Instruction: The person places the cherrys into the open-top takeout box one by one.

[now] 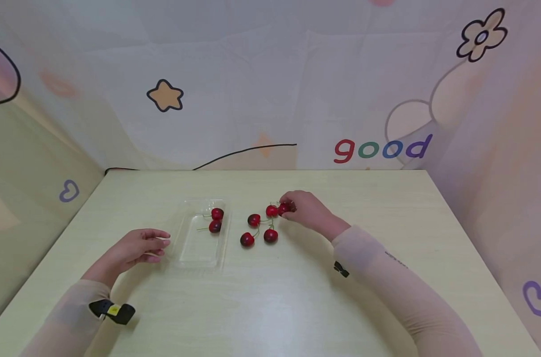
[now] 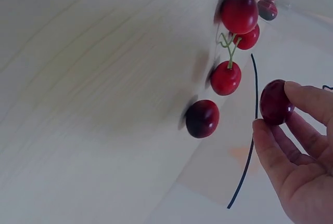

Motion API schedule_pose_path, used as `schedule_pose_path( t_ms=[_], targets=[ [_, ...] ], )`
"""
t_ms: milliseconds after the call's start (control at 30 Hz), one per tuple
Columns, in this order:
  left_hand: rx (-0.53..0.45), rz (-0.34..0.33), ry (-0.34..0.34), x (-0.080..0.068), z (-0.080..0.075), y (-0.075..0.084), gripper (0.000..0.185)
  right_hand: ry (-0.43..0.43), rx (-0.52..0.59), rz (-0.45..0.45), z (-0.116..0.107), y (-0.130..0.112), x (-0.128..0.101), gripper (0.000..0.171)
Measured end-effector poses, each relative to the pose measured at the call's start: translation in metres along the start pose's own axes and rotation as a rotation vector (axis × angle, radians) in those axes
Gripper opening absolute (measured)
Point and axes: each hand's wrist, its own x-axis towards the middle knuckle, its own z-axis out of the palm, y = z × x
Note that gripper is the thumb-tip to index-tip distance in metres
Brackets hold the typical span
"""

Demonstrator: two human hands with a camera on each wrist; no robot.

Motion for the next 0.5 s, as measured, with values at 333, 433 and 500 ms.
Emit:
schedule_pose_path(
  t_ms=[333, 433, 500],
  targets=[
    [-0.004, 0.003, 0.001, -0.002, 0.000, 0.000, 0.044, 0.006, 0.004, -0.048, -0.001, -0.015, -0.003, 0.037],
    [-0.004, 0.001, 0.001, -0.001, 0.000, 0.000, 0.044, 0.005, 0.015, -0.064, -0.002, -0.019, -0.003, 0.036],
    [-0.006, -0.001, 0.001, -0.001, 0.000, 0.000, 0.044, 0.004, 0.025, -0.075, -0.003, -0.021, -0.004, 0.035]
  ],
)
